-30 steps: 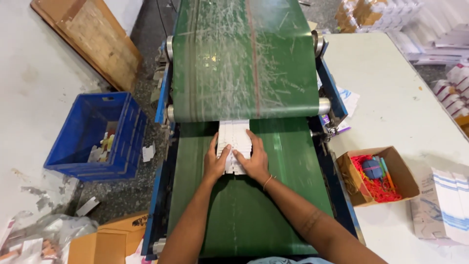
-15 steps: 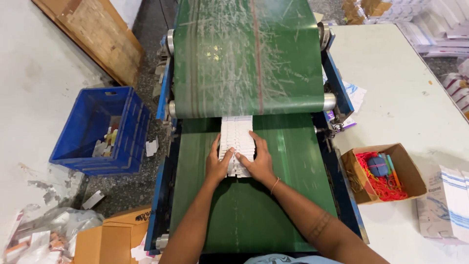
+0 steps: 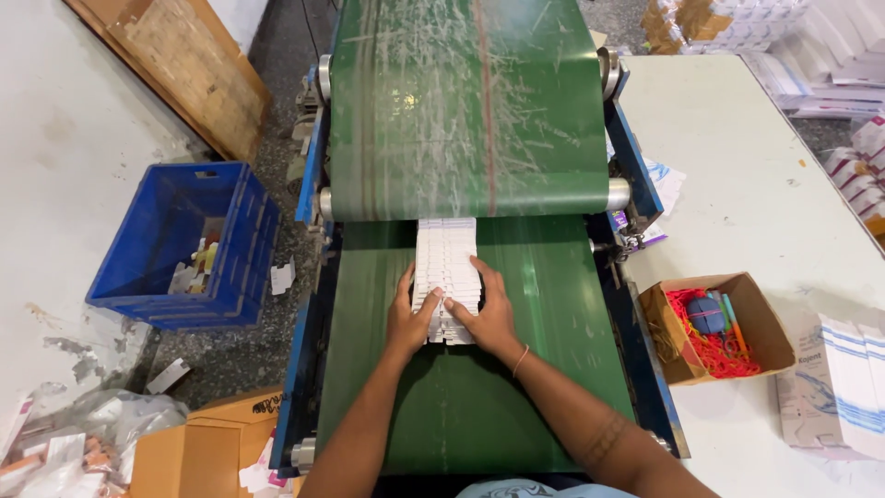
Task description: The person organizes flat paper products from a conveyor belt into stacks and secures them using rubber bands.
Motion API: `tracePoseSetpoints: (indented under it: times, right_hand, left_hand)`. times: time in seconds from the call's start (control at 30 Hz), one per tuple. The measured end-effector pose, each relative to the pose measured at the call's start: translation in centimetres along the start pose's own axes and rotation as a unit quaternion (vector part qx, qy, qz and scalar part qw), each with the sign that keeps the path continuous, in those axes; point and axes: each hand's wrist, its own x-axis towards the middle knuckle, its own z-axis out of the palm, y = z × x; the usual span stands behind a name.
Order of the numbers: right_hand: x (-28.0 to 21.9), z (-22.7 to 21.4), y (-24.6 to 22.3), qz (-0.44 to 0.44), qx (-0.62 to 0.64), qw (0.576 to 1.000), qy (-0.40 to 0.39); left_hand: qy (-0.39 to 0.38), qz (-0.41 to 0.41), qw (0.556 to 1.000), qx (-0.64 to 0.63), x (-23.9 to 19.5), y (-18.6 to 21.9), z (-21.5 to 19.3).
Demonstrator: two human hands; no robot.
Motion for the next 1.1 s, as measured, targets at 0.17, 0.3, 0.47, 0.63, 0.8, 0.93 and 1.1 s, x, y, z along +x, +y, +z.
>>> tracePoseSetpoints:
  times: [0.17,0.3,0.47,0.63,0.8,0.93,1.1]
  right_hand:
    - [-0.6,-0.1,0.0,-0.003,-0.010,1.000,-0.001]
    - [-1.0,-0.3,-0.1,-0.009,-0.004,1.000,-0.002]
    - [-1.6,-0.4,-0.6,0.008,-0.002,1.000,-0.007]
    - [-2.2,-0.5,-0.6,0.014,0.000,1.000,-0.009]
    - [-2.7,-0.6,-0.7,0.017,-0.003,1.000,-0.015]
    - [-3.2,-0.6,-0.4,-0.006,-0.018,1.000,-0.010]
    - [-3.8,-0.6,-0.7,-0.003,-0.007,1.000,-0.010]
  left_hand:
    - [-0.003,-0.016,1.000,0.000,-0.8,0.9,-0.1]
    - [-0.008,-0.035,0.999,0.005,-1.3,1.0,-0.3]
    - [-0.009,-0.027,1.000,0.006,-2.1,1.2,-0.4]
    - [-0.011,-0.021,1.000,0.020,-2.6,0.7,-0.6]
    - [-0.015,-0.018,1.000,0.004,-3.3,0.8,-0.7]
    - [-0.012,-0.013,1.000,0.004,-3.7,0.6,-0.7]
    - [-0.018,0.004,1.000,-0.018,-4.2,0.0,-0.8]
